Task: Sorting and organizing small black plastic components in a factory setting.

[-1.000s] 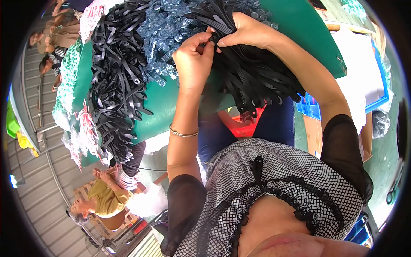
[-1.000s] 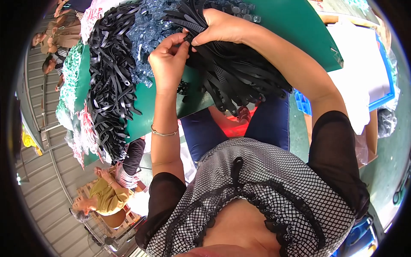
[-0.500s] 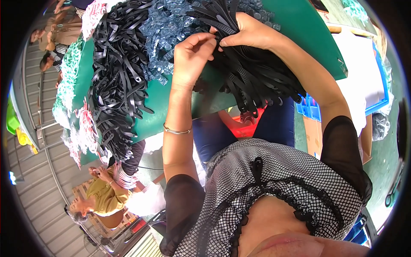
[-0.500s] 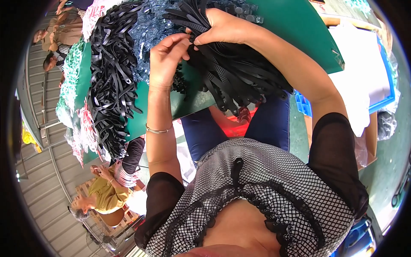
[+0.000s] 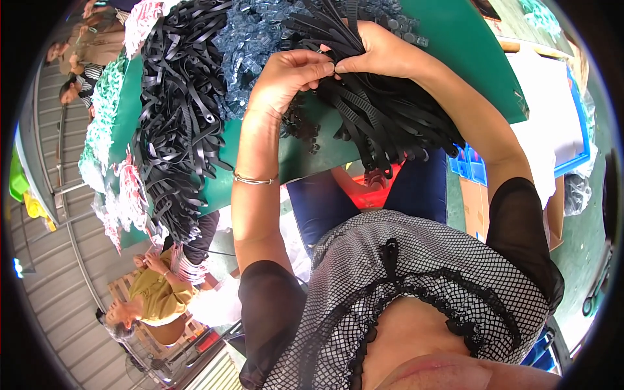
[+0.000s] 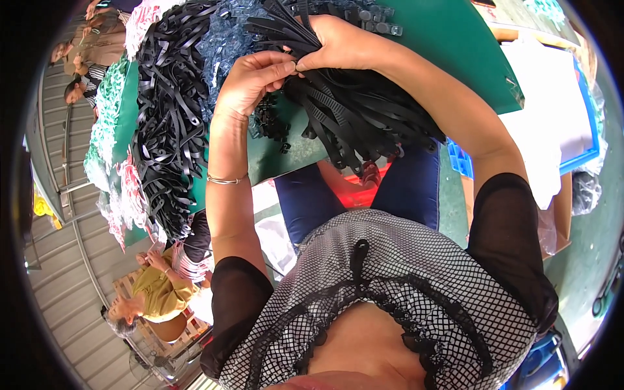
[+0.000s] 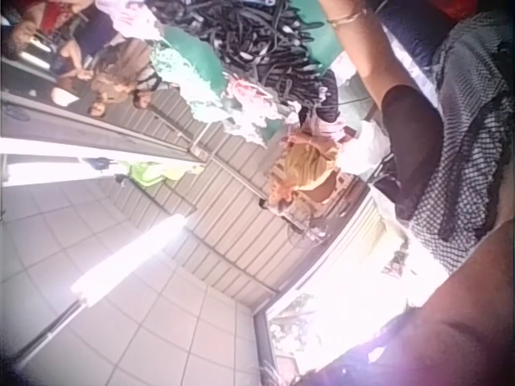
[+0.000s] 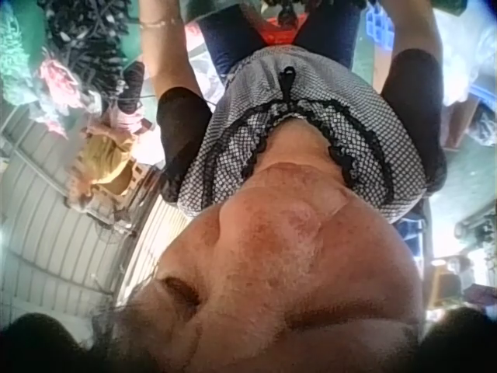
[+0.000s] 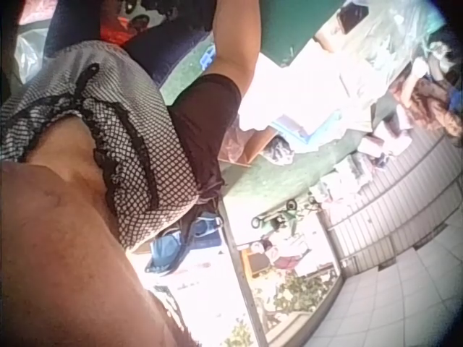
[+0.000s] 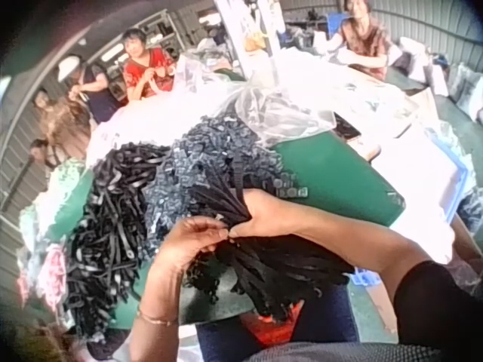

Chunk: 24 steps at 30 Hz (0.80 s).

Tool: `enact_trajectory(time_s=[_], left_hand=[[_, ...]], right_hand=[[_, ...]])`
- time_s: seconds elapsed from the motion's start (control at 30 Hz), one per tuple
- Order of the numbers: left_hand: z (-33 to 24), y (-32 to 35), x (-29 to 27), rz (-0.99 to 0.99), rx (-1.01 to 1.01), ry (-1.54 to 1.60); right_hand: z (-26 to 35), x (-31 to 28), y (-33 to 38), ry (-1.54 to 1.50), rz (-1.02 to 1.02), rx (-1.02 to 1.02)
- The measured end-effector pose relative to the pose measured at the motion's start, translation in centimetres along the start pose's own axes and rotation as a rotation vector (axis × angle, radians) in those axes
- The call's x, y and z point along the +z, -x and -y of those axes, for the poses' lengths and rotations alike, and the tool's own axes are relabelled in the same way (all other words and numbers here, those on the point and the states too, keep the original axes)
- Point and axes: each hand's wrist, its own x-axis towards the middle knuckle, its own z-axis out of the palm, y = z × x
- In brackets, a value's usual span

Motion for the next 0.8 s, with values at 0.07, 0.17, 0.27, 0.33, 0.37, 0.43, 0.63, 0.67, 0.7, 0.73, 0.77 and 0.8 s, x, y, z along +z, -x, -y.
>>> enact_trajectory(time_s=[0.07, 0.17, 0.27, 0.33, 0.37, 0.43, 0.63, 0.67, 0.7, 0.73, 0.77, 0.8], left_hand=[[-0.2, 0.1, 0.2, -0.012, -0.006, -0.01], [-0.3, 0.5, 0.7, -0.044, 0.076, -0.133], [0.0, 0.5, 1.0, -0.079, 0.083, -0.201], [0.2, 0.5, 1.2, -0.14, 0.1, -0.049], [0.3, 0.5, 1.1, -0.141, 0.1, -0.049], [0.5, 0.5, 0.9, -0.223, 0.069, 0.095], [0.7, -0.1, 2.3, -0.231, 0.091, 0.093], [0.3, 0.0, 2.6, -0.231, 0.081, 0.109], [0.3, 0.0, 2.7, -0.232, 0.08, 0.109], [0.3, 0.0, 2.7, -0.236, 0.089, 0.151], [0.3, 0.0, 2.8, -0.24, 0.098, 0.194], [0.5, 0.0, 2.7, -0.239, 0.098, 0.194]], right_hand=[[0.4, 0.1, 0.0, -0.06, -0.005, 0.065], [0.5, 0.1, -0.1, -0.086, 0.011, 0.085], [-0.1, 0.0, -0.2, -0.03, -0.049, 0.019], [-0.3, -0.2, -0.2, -0.082, -0.056, 0.035], [-0.3, -0.2, -0.3, -0.138, -0.06, 0.05], [0.2, -0.1, -0.2, -0.153, -0.082, 0.084], [0.5, 0.4, -0.2, -0.112, -0.05, 0.077], [0.3, 0.6, -0.2, -0.075, -0.092, 0.039], [0.1, 0.7, -0.2, -0.04, -0.134, 0.0], [0.1, 0.6, -0.3, -0.04, -0.134, 0.0], [0.2, 0.4, -0.3, -0.024, -0.113, 0.056], [0.2, 0.3, -0.4, -0.009, -0.093, 0.11]])
